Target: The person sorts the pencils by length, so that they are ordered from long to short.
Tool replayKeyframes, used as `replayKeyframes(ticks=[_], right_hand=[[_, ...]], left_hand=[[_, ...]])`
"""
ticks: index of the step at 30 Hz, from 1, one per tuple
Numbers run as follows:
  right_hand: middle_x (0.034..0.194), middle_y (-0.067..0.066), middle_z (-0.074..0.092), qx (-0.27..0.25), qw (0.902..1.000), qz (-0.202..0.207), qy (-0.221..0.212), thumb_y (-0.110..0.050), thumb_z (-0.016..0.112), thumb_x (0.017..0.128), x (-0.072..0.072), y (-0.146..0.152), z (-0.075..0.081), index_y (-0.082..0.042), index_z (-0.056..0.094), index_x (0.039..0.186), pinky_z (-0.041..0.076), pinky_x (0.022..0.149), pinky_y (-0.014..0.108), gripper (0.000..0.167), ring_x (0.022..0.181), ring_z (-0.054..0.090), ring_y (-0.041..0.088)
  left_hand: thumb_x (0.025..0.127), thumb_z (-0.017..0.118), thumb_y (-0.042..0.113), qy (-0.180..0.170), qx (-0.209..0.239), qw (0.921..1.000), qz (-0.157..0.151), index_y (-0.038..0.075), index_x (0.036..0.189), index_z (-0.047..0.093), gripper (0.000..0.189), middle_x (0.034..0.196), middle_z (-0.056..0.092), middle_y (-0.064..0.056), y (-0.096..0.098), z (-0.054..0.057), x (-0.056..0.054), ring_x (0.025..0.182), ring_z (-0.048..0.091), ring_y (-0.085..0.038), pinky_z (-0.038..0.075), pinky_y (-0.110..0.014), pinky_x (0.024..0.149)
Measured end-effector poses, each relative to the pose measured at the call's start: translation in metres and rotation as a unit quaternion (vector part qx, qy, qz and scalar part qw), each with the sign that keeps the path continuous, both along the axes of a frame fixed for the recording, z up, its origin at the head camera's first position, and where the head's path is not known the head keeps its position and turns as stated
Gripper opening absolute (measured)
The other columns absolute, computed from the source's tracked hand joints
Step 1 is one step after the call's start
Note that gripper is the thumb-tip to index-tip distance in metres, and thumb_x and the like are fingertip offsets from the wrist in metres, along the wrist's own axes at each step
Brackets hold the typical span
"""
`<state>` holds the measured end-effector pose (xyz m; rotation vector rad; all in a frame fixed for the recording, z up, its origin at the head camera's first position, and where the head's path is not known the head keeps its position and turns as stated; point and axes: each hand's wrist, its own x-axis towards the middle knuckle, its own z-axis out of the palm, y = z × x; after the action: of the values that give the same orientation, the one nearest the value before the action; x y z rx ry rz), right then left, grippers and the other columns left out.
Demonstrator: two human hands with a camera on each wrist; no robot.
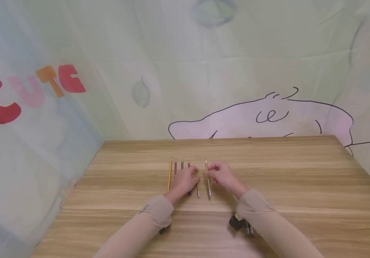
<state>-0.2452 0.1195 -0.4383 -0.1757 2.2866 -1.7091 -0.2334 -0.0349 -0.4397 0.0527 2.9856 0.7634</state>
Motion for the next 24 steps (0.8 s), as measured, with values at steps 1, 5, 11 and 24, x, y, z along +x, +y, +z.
replayKeyframes(ticks=[1, 5, 11, 24], right_hand=[[0.064, -0.001, 0.052, 0.001, 1.0000, -0.001, -0.001, -0.003, 0.056, 0.081, 0.000, 0.000, 0.000, 0.009, 0.052, 0.098, 0.038, 0.043, 0.019, 0.021, 0.047, 0.042, 0.008], [0.064, -0.001, 0.052, 0.003, 1.0000, -0.003, 0.000, -0.003, 0.056, 0.081, -0.001, 0.000, -0.001, 0.010, 0.051, 0.099, 0.037, 0.043, 0.019, 0.023, 0.047, 0.042, 0.008], [0.063, -0.001, 0.051, 0.003, 1.0000, -0.005, -0.003, -0.003, 0.056, 0.080, -0.003, -0.002, 0.000, 0.010, 0.052, 0.100, 0.037, 0.042, 0.018, 0.024, 0.047, 0.042, 0.008], [0.061, 0.000, 0.050, 0.034, 0.9983, -0.035, -0.032, -0.003, 0.057, 0.080, -0.014, -0.018, -0.007, 0.006, 0.054, 0.095, 0.033, 0.041, 0.017, 0.018, 0.045, 0.040, 0.007]], left_hand=[[0.079, 0.063, 0.025, 0.002, -0.005, 1.0000, -0.001, 0.017, 0.109, 0.059, 0.032, 0.060, 0.052, 0.004, 0.000, 0.000, 0.000, 0.045, 0.044, -0.008, 0.035, -0.021, 0.043], [0.078, 0.063, 0.027, 0.008, -0.020, 0.9998, -0.001, 0.018, 0.108, 0.060, 0.031, 0.076, 0.062, 0.002, 0.000, 0.000, -0.001, 0.053, 0.048, -0.009, 0.035, -0.020, 0.045], [0.079, 0.063, 0.028, 0.008, -0.027, 0.9996, 0.008, 0.018, 0.106, 0.061, 0.029, 0.096, 0.066, -0.001, 0.000, -0.001, -0.003, 0.054, 0.050, -0.009, 0.036, -0.020, 0.043], [0.078, 0.064, 0.029, 0.007, -0.033, 0.9993, 0.016, 0.018, 0.104, 0.062, 0.029, 0.093, 0.066, -0.001, -0.003, 0.000, -0.005, 0.056, 0.049, -0.010, 0.035, -0.020, 0.044]])
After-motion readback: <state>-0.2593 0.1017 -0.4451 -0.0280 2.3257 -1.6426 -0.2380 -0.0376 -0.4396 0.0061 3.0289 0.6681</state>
